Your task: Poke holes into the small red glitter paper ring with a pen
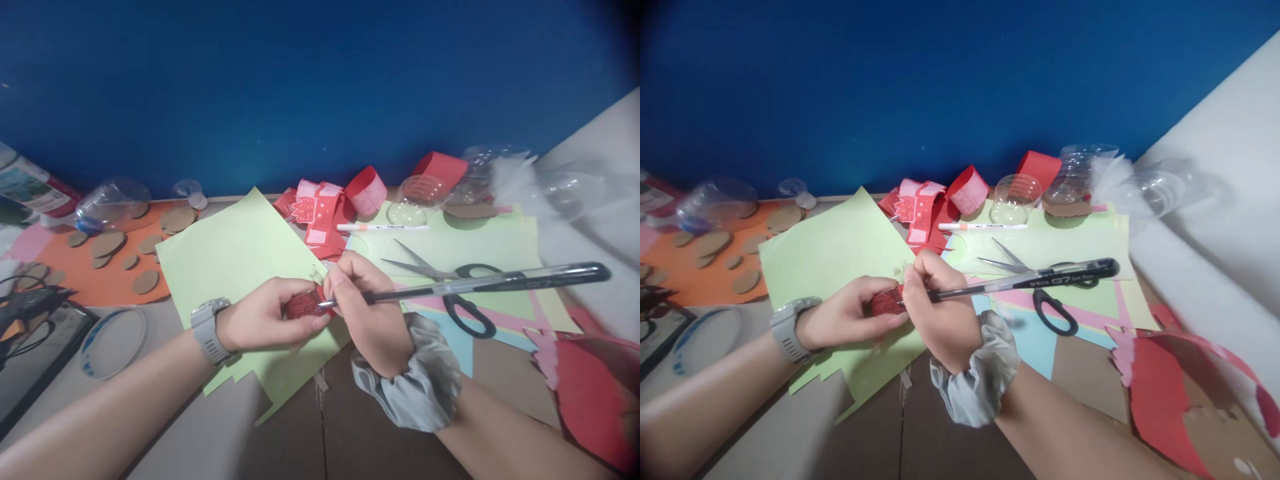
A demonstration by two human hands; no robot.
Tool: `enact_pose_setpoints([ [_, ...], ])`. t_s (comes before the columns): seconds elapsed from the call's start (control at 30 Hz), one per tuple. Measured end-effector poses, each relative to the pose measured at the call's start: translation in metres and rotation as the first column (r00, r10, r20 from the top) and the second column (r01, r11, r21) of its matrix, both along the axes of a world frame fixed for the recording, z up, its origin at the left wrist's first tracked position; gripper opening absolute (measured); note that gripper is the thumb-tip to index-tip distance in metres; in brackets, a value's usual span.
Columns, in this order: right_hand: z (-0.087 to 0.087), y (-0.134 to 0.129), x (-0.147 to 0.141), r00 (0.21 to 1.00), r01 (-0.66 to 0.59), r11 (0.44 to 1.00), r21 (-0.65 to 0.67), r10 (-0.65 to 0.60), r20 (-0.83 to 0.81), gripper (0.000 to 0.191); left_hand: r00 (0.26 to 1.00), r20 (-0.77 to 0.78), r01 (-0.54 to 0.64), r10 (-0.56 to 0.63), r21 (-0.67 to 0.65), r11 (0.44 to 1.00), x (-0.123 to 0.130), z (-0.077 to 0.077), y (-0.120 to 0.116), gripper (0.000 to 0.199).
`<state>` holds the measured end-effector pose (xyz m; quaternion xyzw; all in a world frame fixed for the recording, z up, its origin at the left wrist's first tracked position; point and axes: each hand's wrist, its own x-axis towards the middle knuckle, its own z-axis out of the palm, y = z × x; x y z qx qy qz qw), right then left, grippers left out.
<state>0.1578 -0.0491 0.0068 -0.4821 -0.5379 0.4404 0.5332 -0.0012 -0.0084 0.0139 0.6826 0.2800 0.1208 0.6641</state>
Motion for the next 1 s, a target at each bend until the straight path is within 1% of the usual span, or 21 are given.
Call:
enact_pose_setpoints([
  [0.17, -0.0002, -0.0001, -0.0005, 1.000, -0.008, 1.000, 0.002, 0.008, -0.002, 0.029, 1.000, -0.001, 0.007, -0.007, -0.004, 1.000, 0.0003, -0.0010, 0.0000, 0.019],
  [0.53, 0.0008, -0.0006, 0.0004, 0.997, -0.002, 0.999, 0.046, -0.002, 0.083, 0.026, 1.000, 0.015, 0.008, -0.007, -0.018, 1.000, -0.0005, -0.0042, 0.0006, 0.020],
  [0.77, -0.0001, 0.0005, 0.0002, 0.998, -0.012, 1.000, 0.021, 0.011, 0.059, 0.027, 1.000, 0.013, 0.010, -0.010, -0.009, 1.000, -0.0009, -0.0033, 0.0003, 0.020],
  [1.0, 0.0002, 0.0003, 0.0003, 0.997, -0.018, 1.000, 0.018, 0.016, 0.074, 0.026, 1.000, 0.015, 0.012, -0.012, -0.020, 1.000, -0.0005, -0.0040, 0.0009, 0.020],
])
